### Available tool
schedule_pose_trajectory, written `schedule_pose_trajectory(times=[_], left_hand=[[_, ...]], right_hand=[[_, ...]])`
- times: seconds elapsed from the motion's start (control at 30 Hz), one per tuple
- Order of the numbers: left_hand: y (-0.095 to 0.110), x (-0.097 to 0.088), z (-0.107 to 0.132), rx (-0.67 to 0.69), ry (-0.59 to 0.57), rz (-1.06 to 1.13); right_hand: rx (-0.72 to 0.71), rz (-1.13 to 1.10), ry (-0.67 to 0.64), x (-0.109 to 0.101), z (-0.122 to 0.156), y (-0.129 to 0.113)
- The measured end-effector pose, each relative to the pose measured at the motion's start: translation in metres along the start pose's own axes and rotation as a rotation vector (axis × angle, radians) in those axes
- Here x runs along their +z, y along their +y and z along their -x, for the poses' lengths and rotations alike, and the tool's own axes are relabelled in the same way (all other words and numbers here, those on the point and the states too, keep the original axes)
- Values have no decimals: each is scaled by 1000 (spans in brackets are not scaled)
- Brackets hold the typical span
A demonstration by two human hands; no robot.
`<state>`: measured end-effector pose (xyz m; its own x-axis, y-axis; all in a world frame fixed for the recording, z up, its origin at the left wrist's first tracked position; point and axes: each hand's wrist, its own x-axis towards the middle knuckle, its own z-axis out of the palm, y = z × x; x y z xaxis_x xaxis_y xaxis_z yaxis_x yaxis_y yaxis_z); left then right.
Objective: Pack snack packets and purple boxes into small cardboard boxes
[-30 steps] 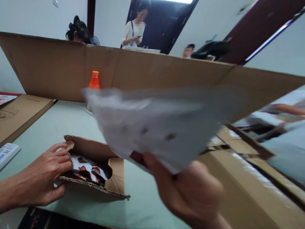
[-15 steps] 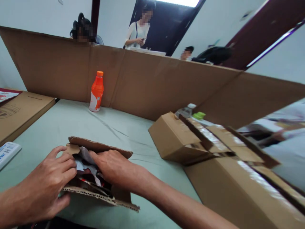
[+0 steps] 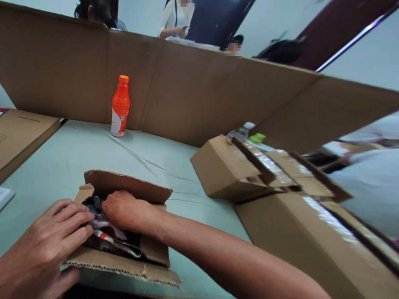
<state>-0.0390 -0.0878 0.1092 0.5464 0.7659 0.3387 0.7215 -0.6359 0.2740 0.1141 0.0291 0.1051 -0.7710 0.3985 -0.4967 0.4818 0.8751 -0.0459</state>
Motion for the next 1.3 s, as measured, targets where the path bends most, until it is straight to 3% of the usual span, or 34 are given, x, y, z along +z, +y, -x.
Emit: schedule_pose_trajectory(times=[0.1, 0.17, 0.27, 0.33, 0.4, 0.53, 0.63, 0.7, 0.8, 0.93, 1.1, 1.3], left_hand=[[3, -3, 7, 23, 33, -45], [2, -6, 14, 17, 76, -71], [-4, -8, 29, -48, 127, -70], [-10, -6, 39, -107, 138, -38], [-15, -2, 46, -159, 136, 14], [-20, 8, 45, -229, 201, 102], [-20, 13, 38, -242, 256, 102], [-19, 15, 33, -258, 271, 79], [-15, 21, 30, -308, 295, 36], [-13, 31, 27, -314, 270, -14], [-22, 36, 25, -164, 161, 23], [-27, 34, 26, -140, 120, -12]], right_hand=[[-14, -24, 12, -4, 10, -2], [-78, -99, 106, -5, 35, -2], [-111, -301, 558, 5, 89, 0], [17, -391, 890, 22, 124, 4], [164, -422, 1067, 44, 146, 9], [358, -451, 1176, 81, 146, 21], [436, -466, 1292, 88, 130, 29], [368, -525, 1255, 86, 123, 31], [156, -582, 1089, 90, 123, 27], [5, -488, 1044, 110, 127, 17], [-23, -299, 1030, 131, 121, 10], [-59, -185, 1076, 134, 118, 11]])
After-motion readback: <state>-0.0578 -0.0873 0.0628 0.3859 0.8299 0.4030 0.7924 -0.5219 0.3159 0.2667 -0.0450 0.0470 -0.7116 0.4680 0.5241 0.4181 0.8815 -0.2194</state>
